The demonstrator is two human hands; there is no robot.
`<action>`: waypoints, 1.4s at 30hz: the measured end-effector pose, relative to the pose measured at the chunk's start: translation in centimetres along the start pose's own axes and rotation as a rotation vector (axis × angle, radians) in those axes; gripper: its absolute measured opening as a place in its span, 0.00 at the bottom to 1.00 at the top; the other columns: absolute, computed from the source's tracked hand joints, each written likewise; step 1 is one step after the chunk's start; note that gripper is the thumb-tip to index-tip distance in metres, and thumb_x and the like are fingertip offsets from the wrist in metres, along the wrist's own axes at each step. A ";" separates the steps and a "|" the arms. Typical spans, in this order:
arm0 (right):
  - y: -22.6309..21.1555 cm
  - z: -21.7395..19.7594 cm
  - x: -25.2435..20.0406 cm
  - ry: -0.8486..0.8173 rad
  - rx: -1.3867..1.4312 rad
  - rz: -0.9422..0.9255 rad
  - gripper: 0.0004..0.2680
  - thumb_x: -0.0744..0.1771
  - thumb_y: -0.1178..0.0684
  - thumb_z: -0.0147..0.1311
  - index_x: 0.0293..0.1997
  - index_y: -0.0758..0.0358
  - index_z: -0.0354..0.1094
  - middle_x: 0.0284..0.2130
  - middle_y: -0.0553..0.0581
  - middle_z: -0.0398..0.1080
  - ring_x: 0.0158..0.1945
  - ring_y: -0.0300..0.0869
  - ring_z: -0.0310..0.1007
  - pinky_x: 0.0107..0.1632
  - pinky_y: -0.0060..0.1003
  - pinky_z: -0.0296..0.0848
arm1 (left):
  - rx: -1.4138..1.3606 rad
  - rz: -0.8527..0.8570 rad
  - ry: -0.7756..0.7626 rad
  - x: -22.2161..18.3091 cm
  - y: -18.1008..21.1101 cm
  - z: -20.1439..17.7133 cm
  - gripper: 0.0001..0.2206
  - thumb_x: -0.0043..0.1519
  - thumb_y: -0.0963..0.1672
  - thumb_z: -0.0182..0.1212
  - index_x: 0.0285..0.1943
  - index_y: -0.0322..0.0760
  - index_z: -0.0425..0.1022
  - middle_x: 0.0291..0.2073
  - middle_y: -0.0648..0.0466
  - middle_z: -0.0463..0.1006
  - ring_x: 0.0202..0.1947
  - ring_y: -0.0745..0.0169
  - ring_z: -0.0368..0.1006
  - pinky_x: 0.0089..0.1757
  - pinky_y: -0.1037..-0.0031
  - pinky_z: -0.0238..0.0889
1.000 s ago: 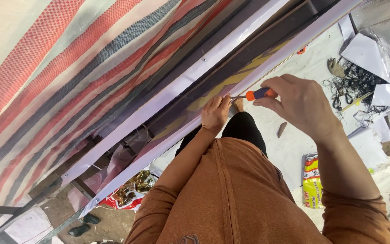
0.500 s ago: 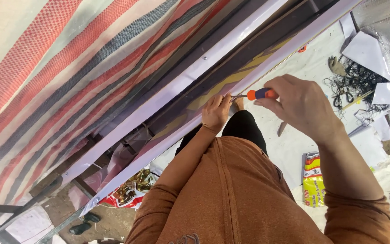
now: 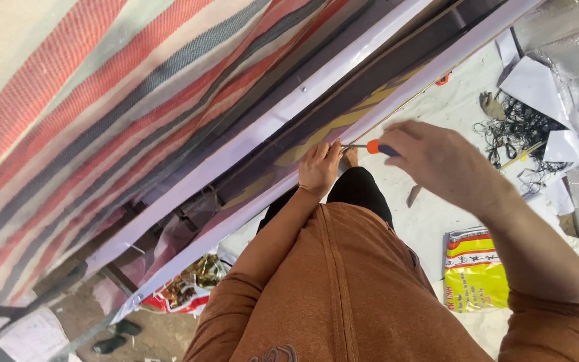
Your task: Smoothing and securing a banner into its frame by tucking the edges with a screwdriver.
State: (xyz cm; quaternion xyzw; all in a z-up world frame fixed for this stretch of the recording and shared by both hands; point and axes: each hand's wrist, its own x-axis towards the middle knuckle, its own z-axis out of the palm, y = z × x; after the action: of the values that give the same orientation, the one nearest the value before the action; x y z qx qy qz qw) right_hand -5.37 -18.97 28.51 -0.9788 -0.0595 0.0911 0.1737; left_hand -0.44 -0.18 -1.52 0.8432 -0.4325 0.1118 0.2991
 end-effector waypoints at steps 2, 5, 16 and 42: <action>0.9 3.5 -0.6 0.068 -0.096 0.109 0.10 0.68 0.48 0.59 0.50 0.60 0.70 0.39 0.56 0.72 0.33 0.46 0.79 0.36 0.38 0.81 | 0.045 0.012 0.008 -0.6 -0.4 1.2 0.08 0.66 0.47 0.62 0.50 0.44 0.79 0.30 0.58 0.69 0.32 0.59 0.72 0.30 0.74 0.68; 2.1 6.0 -0.9 0.160 -0.274 0.251 0.11 0.71 0.41 0.57 0.47 0.57 0.73 0.27 0.50 0.69 0.22 0.44 0.76 0.27 0.34 0.75 | 0.080 0.035 0.017 -1.5 -0.9 2.6 0.10 0.66 0.49 0.57 0.50 0.46 0.79 0.30 0.57 0.69 0.32 0.58 0.74 0.31 0.73 0.70; 1.8 4.8 -0.2 0.178 -0.113 0.256 0.14 0.68 0.42 0.62 0.53 0.58 0.72 0.32 0.53 0.73 0.33 0.45 0.81 0.35 0.36 0.79 | 0.108 0.012 -0.025 -0.6 -0.4 1.9 0.10 0.65 0.50 0.57 0.49 0.49 0.78 0.30 0.58 0.67 0.32 0.57 0.73 0.31 0.73 0.70; 0.3 4.6 0.5 0.322 0.167 0.191 0.15 0.63 0.47 0.71 0.46 0.64 0.73 0.29 0.54 0.71 0.25 0.46 0.77 0.26 0.32 0.75 | 0.084 0.021 -0.050 -0.4 -0.6 0.7 0.15 0.71 0.50 0.48 0.52 0.44 0.79 0.31 0.55 0.68 0.33 0.56 0.73 0.33 0.74 0.70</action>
State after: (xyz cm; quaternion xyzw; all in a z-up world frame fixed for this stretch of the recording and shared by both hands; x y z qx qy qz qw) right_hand -5.75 -17.69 24.03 -0.9641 0.0699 -0.0457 0.2521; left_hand -0.25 -0.09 -2.44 0.8529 -0.4438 0.1119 0.2512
